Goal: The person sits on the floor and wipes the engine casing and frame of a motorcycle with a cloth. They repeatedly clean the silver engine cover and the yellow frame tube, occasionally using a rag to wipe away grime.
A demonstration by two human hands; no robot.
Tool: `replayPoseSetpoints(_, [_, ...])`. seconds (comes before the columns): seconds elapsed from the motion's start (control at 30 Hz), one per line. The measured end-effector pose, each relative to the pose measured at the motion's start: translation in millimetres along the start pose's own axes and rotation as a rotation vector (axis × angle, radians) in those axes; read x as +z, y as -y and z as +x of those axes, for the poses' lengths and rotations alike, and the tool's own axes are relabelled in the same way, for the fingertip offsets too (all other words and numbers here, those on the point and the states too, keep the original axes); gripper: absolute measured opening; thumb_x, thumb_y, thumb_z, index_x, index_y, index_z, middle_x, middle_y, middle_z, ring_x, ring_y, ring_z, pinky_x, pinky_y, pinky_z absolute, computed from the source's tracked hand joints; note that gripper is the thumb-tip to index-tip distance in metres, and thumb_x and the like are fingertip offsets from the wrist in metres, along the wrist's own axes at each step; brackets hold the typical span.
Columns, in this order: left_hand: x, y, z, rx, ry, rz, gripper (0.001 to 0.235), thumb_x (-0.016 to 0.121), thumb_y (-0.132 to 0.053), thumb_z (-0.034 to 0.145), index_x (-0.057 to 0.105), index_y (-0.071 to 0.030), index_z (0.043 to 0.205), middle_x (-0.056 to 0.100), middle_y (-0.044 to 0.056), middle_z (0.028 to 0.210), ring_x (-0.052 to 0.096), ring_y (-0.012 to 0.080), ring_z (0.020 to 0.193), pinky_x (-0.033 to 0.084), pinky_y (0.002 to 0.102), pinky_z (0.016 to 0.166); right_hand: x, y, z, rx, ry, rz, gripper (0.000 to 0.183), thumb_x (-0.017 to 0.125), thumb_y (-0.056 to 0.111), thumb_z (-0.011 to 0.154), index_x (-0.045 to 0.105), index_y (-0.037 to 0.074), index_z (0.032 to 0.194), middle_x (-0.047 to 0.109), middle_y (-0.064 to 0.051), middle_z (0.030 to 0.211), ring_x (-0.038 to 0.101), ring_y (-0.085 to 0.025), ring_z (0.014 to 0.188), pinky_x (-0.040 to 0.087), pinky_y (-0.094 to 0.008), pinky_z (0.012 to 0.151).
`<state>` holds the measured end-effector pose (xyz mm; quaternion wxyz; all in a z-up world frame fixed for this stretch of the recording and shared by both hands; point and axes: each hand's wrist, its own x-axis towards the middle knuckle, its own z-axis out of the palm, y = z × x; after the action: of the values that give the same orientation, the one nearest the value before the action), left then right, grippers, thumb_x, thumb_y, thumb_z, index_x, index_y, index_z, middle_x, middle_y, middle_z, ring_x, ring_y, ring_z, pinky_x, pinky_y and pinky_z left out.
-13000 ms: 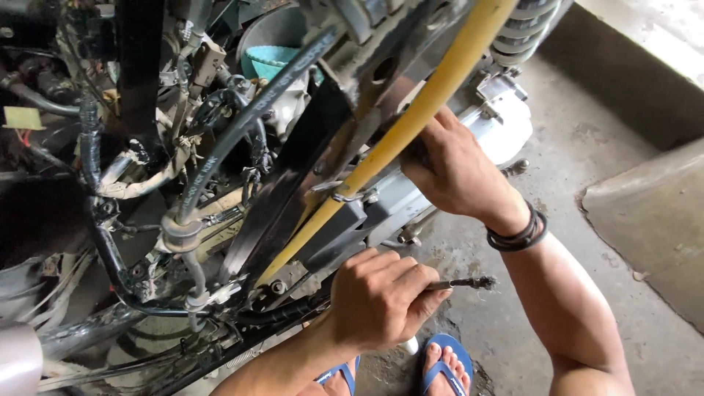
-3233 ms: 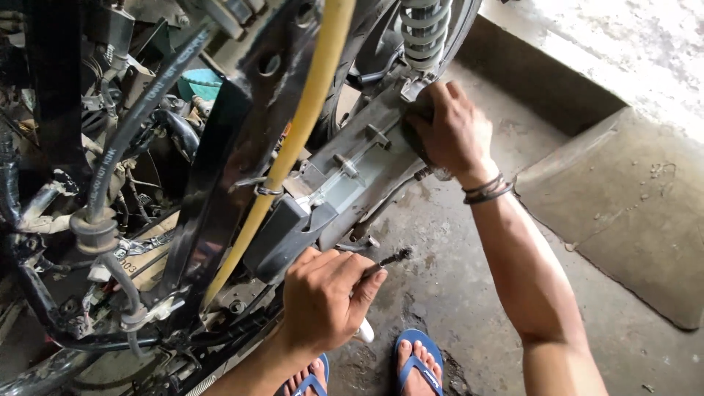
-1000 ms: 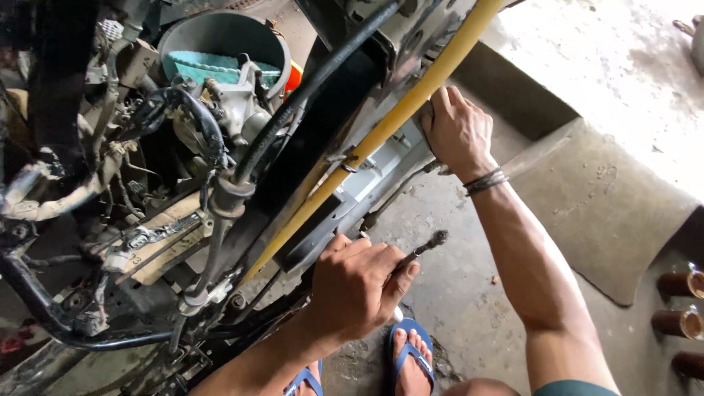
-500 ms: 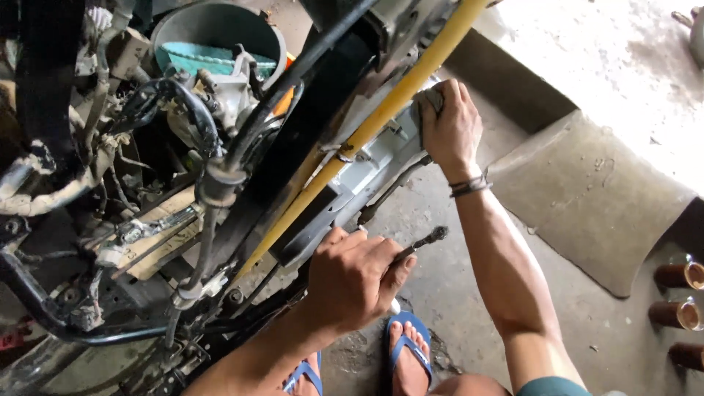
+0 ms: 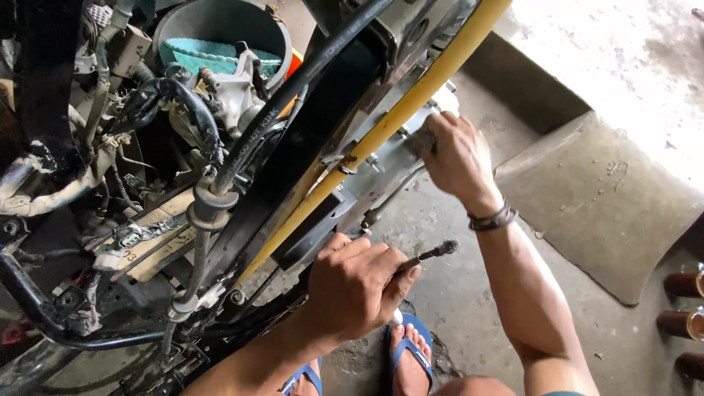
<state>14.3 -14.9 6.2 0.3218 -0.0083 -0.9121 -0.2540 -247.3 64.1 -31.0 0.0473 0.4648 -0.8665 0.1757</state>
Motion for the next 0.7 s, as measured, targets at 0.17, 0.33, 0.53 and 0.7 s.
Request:
replayPoseSetpoints(0.17, [0, 0, 1, -0.023, 0.014, -0.023, 0.039, 0.047, -0.038, 0.107, 0.060, -0.017, 0.077, 0.052, -0.003, 0.059, 0.047, 0.0167, 0.049, 0.032, 0.035, 0.056, 10, -22, -4, 0.067, -0.382, 0.110, 0.009, 0.059, 0.006, 0.083, 0.060, 0.004, 0.091, 0.062, -0.011, 0.090, 0.056, -0.029, 0.078, 0.045, -0.044, 0.063])
replayPoseSetpoints(0.33, [-1, 1, 3, -0.009, 0.018, -0.012, 0.038, 0.046, -0.038, 0.107, 0.059, -0.017, 0.079, 0.052, -0.003, 0.059, 0.046, 0.0168, 0.050, 0.032, 0.035, 0.056, 28, 0, -2, 0.171, -0.162, -0.017, 0.020, 0.069, 0.027, 0.090, 0.053, 0.014, 0.092, 0.062, -0.003, 0.086, 0.055, -0.022, 0.080, 0.035, -0.040, 0.077])
replayPoseSetpoints(0.53, [1, -2, 2, -0.024, 0.029, 0.010, 0.040, 0.045, -0.038, 0.108, 0.060, -0.016, 0.078, 0.052, -0.003, 0.058, 0.047, 0.0169, 0.049, 0.031, 0.035, 0.055, 4, 9, 0, 0.066, 0.074, 0.090, 0.030, 0.076, 0.038, 0.094, 0.056, 0.015, 0.089, 0.065, -0.001, 0.078, 0.061, -0.020, 0.067, 0.045, -0.039, 0.060])
replayPoseSetpoints(0.7, [1, -4, 3, -0.031, 0.054, 0.035, 0.034, 0.052, -0.036, 0.105, 0.056, -0.017, 0.078, 0.055, -0.001, 0.064, 0.053, 0.0258, 0.059, 0.035, 0.041, 0.061, 14, 27, -23, -0.074, -0.259, 0.244, 0.020, 0.073, 0.017, 0.096, 0.063, 0.005, 0.109, 0.069, -0.012, 0.101, 0.065, -0.025, 0.082, 0.055, -0.038, 0.068])
